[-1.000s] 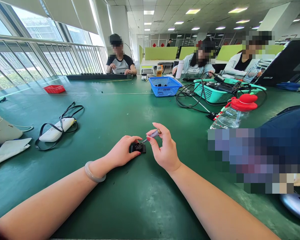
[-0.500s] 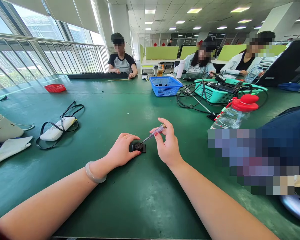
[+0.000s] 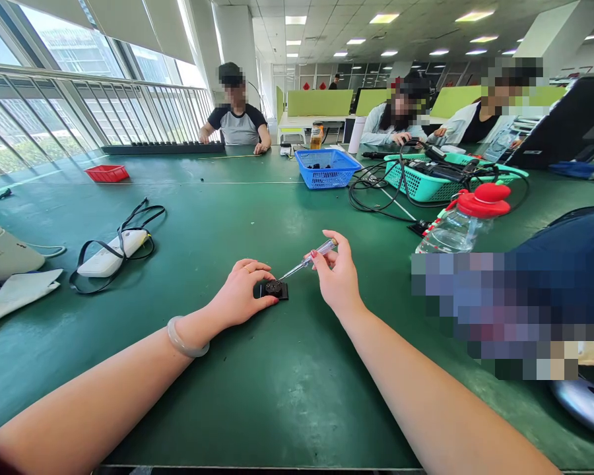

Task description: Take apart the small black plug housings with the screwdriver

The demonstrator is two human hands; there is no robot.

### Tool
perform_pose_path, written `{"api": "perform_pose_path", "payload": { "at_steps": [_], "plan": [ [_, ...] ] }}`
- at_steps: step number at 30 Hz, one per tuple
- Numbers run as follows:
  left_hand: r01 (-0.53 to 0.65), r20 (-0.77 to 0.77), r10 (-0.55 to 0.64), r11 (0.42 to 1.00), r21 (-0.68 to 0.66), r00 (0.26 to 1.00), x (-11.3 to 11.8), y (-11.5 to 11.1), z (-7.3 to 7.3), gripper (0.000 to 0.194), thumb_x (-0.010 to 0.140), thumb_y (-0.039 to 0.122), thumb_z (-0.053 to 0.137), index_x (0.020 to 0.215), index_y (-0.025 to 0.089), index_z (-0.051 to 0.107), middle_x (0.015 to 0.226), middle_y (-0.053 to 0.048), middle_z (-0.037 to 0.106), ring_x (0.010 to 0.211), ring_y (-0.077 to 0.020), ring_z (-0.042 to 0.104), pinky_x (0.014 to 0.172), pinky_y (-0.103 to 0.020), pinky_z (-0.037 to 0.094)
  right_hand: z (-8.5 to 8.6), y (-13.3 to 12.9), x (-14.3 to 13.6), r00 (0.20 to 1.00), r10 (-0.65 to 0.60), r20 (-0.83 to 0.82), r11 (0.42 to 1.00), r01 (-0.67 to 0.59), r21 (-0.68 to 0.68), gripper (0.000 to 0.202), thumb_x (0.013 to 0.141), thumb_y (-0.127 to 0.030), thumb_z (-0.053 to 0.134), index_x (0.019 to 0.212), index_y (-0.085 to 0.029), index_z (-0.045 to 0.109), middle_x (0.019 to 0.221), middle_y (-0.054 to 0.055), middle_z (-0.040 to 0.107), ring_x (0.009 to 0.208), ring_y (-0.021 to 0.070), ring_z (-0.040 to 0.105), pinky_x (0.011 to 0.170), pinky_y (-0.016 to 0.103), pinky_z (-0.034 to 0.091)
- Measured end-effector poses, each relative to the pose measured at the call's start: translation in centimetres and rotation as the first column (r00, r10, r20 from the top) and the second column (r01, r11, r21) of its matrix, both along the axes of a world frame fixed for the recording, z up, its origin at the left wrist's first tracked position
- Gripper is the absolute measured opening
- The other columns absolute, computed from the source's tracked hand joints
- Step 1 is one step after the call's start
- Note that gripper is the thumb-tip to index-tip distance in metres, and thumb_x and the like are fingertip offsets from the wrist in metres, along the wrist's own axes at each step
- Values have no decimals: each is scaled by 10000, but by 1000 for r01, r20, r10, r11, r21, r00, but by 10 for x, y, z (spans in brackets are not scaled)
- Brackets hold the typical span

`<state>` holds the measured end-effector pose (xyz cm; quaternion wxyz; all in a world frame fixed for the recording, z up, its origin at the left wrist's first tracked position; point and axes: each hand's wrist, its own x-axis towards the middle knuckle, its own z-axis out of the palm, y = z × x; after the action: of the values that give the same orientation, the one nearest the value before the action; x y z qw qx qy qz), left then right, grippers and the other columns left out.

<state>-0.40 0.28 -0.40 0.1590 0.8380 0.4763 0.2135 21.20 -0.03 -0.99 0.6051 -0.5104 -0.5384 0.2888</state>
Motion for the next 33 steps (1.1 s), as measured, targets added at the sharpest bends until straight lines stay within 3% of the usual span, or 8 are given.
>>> {"api": "perform_pose_path", "payload": {
  "at_steps": [13, 22, 33],
  "plan": [
    [8, -26, -9, 1000, -11, 1000, -1, 0, 0, 332, 763, 340, 775, 1063, 209, 721, 1289, -91, 656, 1328, -348, 421, 1158, -554, 368, -1, 0, 0, 998, -50, 43, 998, 52, -42, 575, 815, -596, 673, 1240, -247, 507, 788, 10, 728, 770, 226, 706, 792, 457, 550],
    [11, -28, -11, 1000, 6, 1000, -1, 0, -1, 332, 758, 342, 777, 1061, 218, 720, 1287, -89, 659, 1324, -350, 431, 1158, -562, 367, 0, -5, -3, 998, 48, 30, 997, -50, 60, 433, 890, -411, 629, 1264, -272, 460, 905, 25, 746, 894, 223, 738, 872, 469, 563],
    [25, -29, -25, 1000, 10, 999, -1, 1, -3, 331, 776, 316, 769, 1092, 230, 715, 1291, -79, 659, 1328, -340, 429, 1164, -546, 362, 4, -12, -4, 992, 47, 121, 982, -68, 174, 355, 931, -308, 553, 1266, -277, 440, 888, 11, 704, 878, 209, 716, 854, 450, 563]
  ]
}}
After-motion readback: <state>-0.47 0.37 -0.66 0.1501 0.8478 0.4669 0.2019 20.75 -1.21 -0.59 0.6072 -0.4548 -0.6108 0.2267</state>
